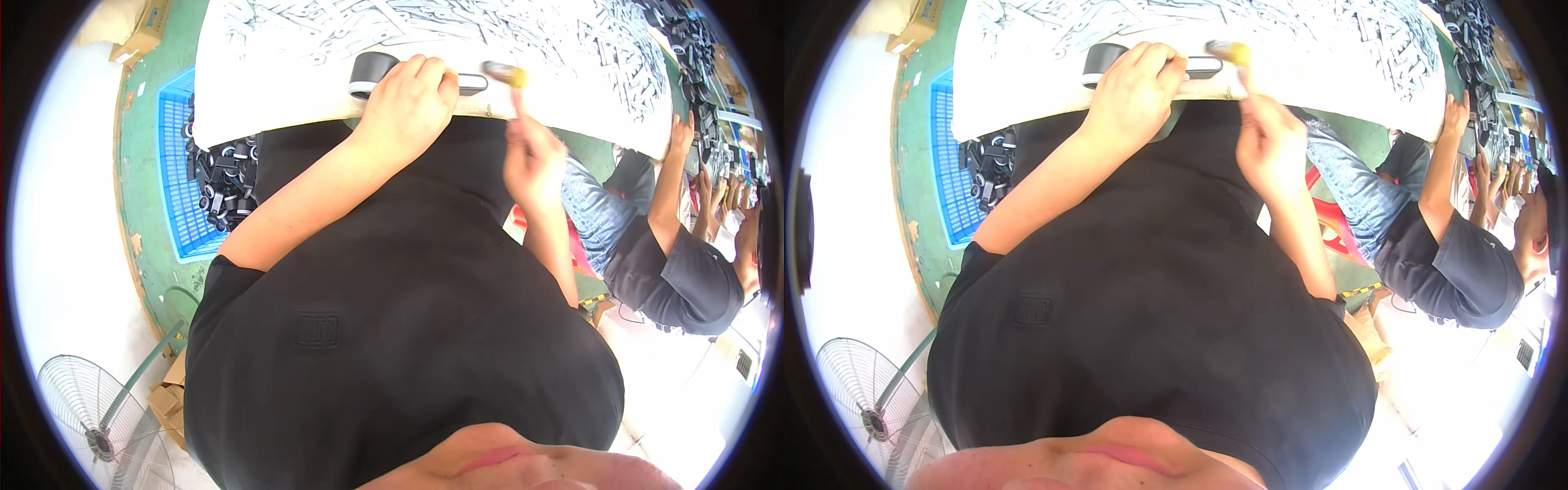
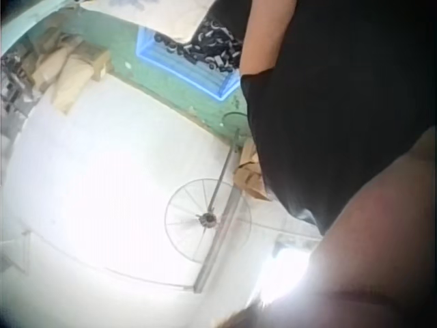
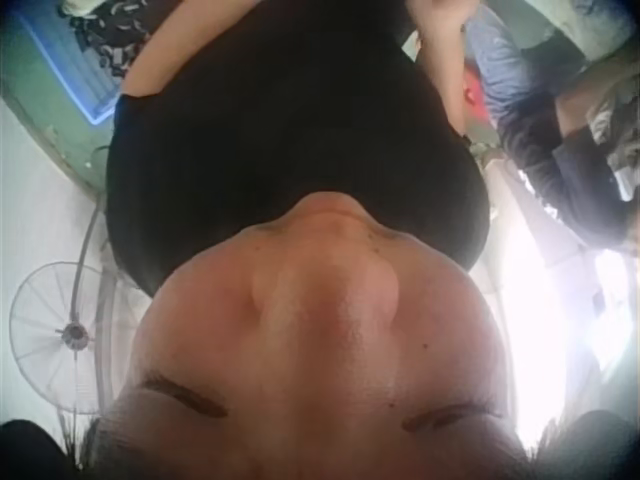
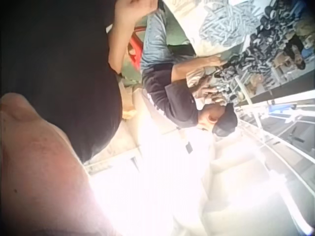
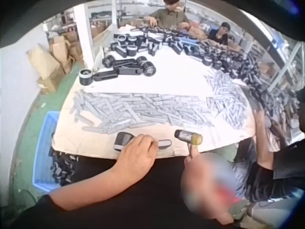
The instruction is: Manually assemble mechanical components by inserting metal pins and seating them using a small hammer.
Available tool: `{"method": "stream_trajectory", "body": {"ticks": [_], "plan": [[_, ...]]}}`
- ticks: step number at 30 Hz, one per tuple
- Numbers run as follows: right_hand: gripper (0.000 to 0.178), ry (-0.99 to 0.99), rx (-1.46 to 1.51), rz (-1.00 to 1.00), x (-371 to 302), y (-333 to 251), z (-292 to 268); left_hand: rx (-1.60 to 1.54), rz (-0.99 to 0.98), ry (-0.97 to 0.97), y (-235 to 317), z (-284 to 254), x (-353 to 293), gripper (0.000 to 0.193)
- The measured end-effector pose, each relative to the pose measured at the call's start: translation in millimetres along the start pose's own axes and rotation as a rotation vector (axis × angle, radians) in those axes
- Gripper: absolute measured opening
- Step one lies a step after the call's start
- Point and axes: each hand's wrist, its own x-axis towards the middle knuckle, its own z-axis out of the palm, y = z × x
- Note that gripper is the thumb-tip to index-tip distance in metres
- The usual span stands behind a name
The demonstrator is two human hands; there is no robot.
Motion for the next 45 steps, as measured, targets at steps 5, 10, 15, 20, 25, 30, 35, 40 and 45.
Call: {"method": "stream_trajectory", "body": {"ticks": [5,10,15,20,25,30,35,40,45], "plan": [[0.045,0.068,0.335,0.391,0,-4,-11,-0.040,-0.016,-0.036,-3,-2,4,0.024],[0.049,0.038,0.314,0.464,-4,6,-13,-0.159,-0.032,-0.186,2,-19,15,0.017],[0.045,0.017,0.505,0.487,-26,-1,2,-0.144,0.290,-0.193,1,-64,18,0.035],[0.050,0.042,0.578,0.472,-41,3,14,-0.222,0.086,-0.189,-17,-77,-9,0.028],[0.049,-0.005,0.576,0.414,-34,-10,22,-0.369,-0.129,-0.071,-27,-55,-27,0.021],[0.047,-0.051,0.575,0.403,-37,-9,22,-0.345,-0.003,0.103,-35,-30,-27,0.025],[0.047,-0.088,0.478,0.348,-7,-25,6,-0.362,0.013,0.215,-30,-27,-25,0.020],[0.046,-0.310,0.344,0.432,20,-31,0,-0.319,-0.089,0.128,-35,-28,-19,0.019],[0.048,-0.193,0.395,0.334,24,-32,-11,-0.347,-0.058,0.164,-34,-17,-30,0.025]]}}
